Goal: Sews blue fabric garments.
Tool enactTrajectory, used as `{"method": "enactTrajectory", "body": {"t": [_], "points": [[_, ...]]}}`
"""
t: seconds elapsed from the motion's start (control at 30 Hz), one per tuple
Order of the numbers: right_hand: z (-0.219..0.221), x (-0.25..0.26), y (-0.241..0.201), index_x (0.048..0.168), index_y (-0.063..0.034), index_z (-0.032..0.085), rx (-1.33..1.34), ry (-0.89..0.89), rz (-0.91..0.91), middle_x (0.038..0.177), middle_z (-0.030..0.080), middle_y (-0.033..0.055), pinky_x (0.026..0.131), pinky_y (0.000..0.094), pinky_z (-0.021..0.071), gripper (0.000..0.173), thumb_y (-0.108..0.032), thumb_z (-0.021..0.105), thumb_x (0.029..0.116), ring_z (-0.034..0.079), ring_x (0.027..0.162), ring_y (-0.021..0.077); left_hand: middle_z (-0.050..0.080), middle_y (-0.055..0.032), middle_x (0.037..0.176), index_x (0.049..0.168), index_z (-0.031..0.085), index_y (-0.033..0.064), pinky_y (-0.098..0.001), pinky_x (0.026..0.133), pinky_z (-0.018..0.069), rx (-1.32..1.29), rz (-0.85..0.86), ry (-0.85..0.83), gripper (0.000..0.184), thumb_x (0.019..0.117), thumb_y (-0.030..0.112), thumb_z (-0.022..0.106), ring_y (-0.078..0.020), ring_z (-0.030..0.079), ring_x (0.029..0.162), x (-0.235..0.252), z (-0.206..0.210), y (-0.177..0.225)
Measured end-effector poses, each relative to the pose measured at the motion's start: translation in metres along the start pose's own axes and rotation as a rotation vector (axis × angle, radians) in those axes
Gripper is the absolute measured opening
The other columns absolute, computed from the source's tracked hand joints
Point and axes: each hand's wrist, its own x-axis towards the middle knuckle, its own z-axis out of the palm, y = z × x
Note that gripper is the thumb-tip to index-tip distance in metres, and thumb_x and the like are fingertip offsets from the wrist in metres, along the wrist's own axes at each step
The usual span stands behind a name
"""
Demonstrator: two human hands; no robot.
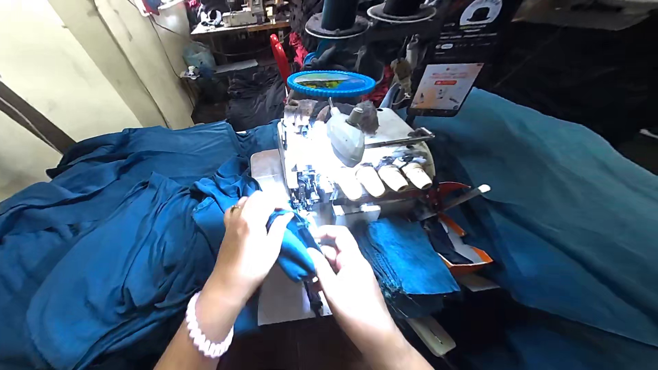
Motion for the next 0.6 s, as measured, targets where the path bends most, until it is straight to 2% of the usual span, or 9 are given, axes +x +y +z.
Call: {"method": "enactTrajectory", "body": {"t": [0.07, 0.13, 0.17, 0.2, 0.27, 0.33, 0.43, 0.53, 0.6], "points": [[0.002, 0.006, 0.009, 0.117, -0.0043, 0.062, -0.093, 0.025, 0.059, 0.076, 0.067, -0.0003, 0.056, 0.0254, 0.0585, 0.023, -0.016, 0.061, 0.0965, 0.066, 0.06, 0.0058, 0.068, -0.0021, 0.111, 0.098, 0.075, 0.0183, -0.0573, 0.094, 0.0445, 0.055, -0.076, -0.132, 0.015, 0.0932, 0.031, 0.068, -0.0244, 0.061, 0.112, 0.013, 0.011, -0.006], [0.001, -0.001, 0.016, 0.115, -0.0028, 0.061, -0.083, 0.002, 0.054, 0.071, 0.063, -0.0007, 0.053, 0.0244, 0.0566, 0.022, -0.012, 0.061, 0.0949, 0.062, 0.055, 0.0054, 0.066, -0.0009, 0.112, 0.092, 0.075, 0.0201, -0.058, 0.094, 0.0424, 0.072, -0.138, -0.183, 0.015, 0.089, 0.034, 0.07, -0.0241, 0.059, 0.115, 0.014, 0.016, -0.005], [0.0, -0.006, 0.019, 0.112, -0.0038, 0.061, -0.058, 0.0, 0.036, 0.068, 0.059, -0.0028, 0.051, 0.021, 0.052, 0.019, -0.011, 0.062, 0.0936, 0.057, 0.053, 0.0025, 0.066, 0.0004, 0.111, 0.088, 0.075, 0.0211, -0.0576, 0.094, 0.0419, 0.075, -0.151, -0.177, 0.014, 0.0867, 0.034, 0.07, -0.0228, 0.059, 0.115, 0.012, 0.017, -0.004], [-0.001, -0.011, 0.022, 0.109, -0.0049, 0.061, -0.023, 0.001, 0.015, 0.069, 0.059, -0.004, 0.051, 0.0178, 0.0494, 0.017, -0.009, 0.062, 0.0926, 0.054, 0.053, -0.0004, 0.066, 0.0021, 0.11, 0.086, 0.075, 0.0226, -0.0569, 0.093, 0.0415, 0.079, -0.158, -0.163, 0.013, 0.0848, 0.035, 0.07, -0.021, 0.059, 0.114, 0.009, 0.018, -0.002], [-0.002, -0.015, 0.025, 0.106, -0.0058, 0.061, 0.04, 0.007, -0.017, 0.077, 0.062, -0.0042, 0.054, 0.0142, 0.0501, 0.014, -0.006, 0.062, 0.0922, 0.056, 0.059, -0.0033, 0.067, 0.0027, 0.106, 0.083, 0.074, 0.0234, -0.0563, 0.091, 0.0404, 0.09, -0.158, -0.129, 0.013, 0.0818, 0.036, 0.07, -0.0202, 0.06, 0.111, 0.006, 0.02, 0.001], [-0.003, -0.012, 0.025, 0.106, -0.0056, 0.064, 0.034, 0.024, -0.047, 0.082, 0.067, -0.0028, 0.054, 0.0158, 0.0536, 0.014, -0.006, 0.061, 0.0928, 0.061, 0.061, -0.002, 0.067, -0.0003, 0.107, 0.086, 0.075, 0.0204, -0.0573, 0.092, 0.0407, 0.109, -0.179, -0.143, 0.013, 0.0844, 0.033, 0.072, -0.0232, 0.06, 0.111, 0.01, 0.021, 0.004], [-0.003, -0.001, 0.025, 0.113, -0.01, 0.07, -0.06, 0.009, -0.076, 0.091, 0.073, -0.003, 0.056, 0.0188, 0.0566, 0.021, -0.011, 0.058, 0.0957, 0.065, 0.065, -0.0002, 0.067, -0.0059, 0.113, 0.091, 0.076, 0.0153, -0.0584, 0.094, 0.0402, 0.156, -0.204, -0.14, 0.015, 0.0884, 0.029, 0.068, -0.0283, 0.06, 0.112, 0.021, 0.027, 0.002], [-0.004, 0.008, 0.025, 0.12, -0.0152, 0.072, -0.139, -0.026, -0.07, 0.096, 0.076, -0.0047, 0.062, 0.0227, 0.0605, 0.027, -0.016, 0.056, 0.0983, 0.07, 0.072, 0.002, 0.067, -0.008, 0.114, 0.098, 0.075, 0.0123, -0.0588, 0.093, 0.0407, 0.159, -0.207, -0.086, 0.017, 0.091, 0.024, 0.067, -0.0305, 0.06, 0.112, 0.028, 0.033, -0.005], [-0.006, 0.011, 0.021, 0.121, -0.0182, 0.073, -0.209, -0.05, -0.064, 0.096, 0.076, -0.006, 0.064, 0.0253, 0.0614, 0.028, -0.02, 0.054, 0.0999, 0.071, 0.075, 0.0027, 0.067, -0.0065, 0.116, 0.103, 0.073, 0.0132, -0.0594, 0.097, 0.0411, 0.103, -0.186, -0.017, 0.02, 0.0931, 0.03, 0.069, -0.0282, 0.06, 0.114, 0.022, 0.031, -0.009]]}}
